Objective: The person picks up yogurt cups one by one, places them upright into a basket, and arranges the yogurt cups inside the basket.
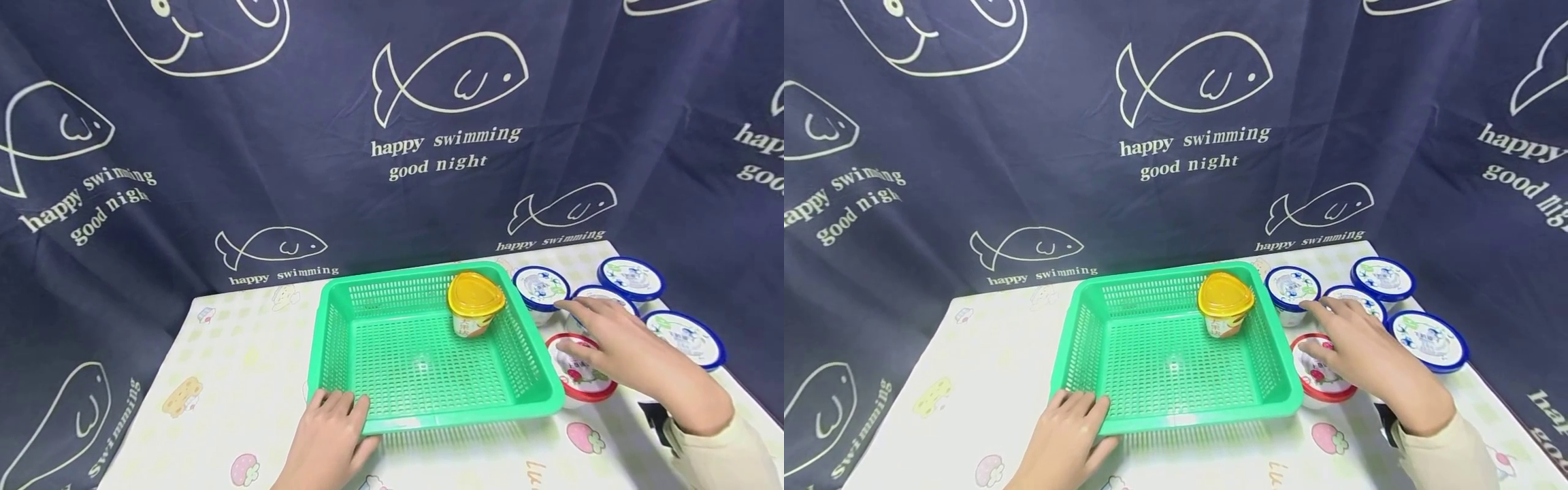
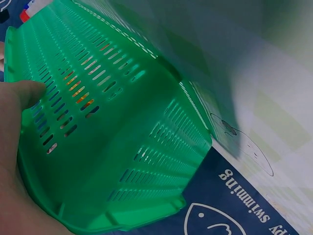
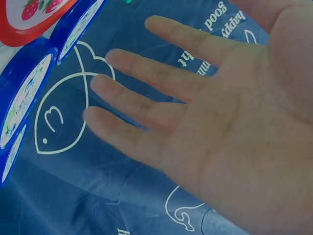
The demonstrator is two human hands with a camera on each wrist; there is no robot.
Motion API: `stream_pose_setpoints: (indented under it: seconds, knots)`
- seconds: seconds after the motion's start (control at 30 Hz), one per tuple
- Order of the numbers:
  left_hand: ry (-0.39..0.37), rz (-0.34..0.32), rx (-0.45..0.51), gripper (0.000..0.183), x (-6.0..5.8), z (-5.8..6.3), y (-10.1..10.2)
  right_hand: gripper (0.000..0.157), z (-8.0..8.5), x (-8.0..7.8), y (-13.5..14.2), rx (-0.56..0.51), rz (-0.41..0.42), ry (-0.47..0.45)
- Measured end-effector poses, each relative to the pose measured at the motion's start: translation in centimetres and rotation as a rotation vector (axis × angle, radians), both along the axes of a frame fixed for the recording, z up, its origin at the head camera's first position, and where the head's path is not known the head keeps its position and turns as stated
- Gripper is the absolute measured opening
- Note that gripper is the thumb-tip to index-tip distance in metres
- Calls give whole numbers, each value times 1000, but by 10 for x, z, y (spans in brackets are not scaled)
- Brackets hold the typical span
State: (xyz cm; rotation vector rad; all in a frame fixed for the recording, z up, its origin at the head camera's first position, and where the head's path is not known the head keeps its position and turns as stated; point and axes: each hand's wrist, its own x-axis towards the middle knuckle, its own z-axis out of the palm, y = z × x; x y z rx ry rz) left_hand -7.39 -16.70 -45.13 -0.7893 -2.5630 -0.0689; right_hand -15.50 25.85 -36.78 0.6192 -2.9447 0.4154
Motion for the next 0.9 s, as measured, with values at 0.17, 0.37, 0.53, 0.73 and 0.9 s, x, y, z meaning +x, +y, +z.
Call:
stream_pose_setpoints:
  seconds: [0.17, 0.37, 0.53, 0.73, 0.9]
  knots:
    - [25, -3, 19, 32, 0, 0, -1, 65, 2, 1, -2, -12, 0, -81]
    - [38, -16, 31, 28, 0, 0, 0, 67, -1, 4, -4, 6, -28, -194]
    - [31, -11, 30, 29, -1, -1, 3, 67, -7, 5, -2, 11, -32, -231]
    - [21, -8, 20, 29, 0, -4, 3, 71, -18, 10, 2, 28, 0, -210]
    - [30, -6, 26, 29, 0, -4, 0, 68, -26, 16, 3, 7, 28, -154]
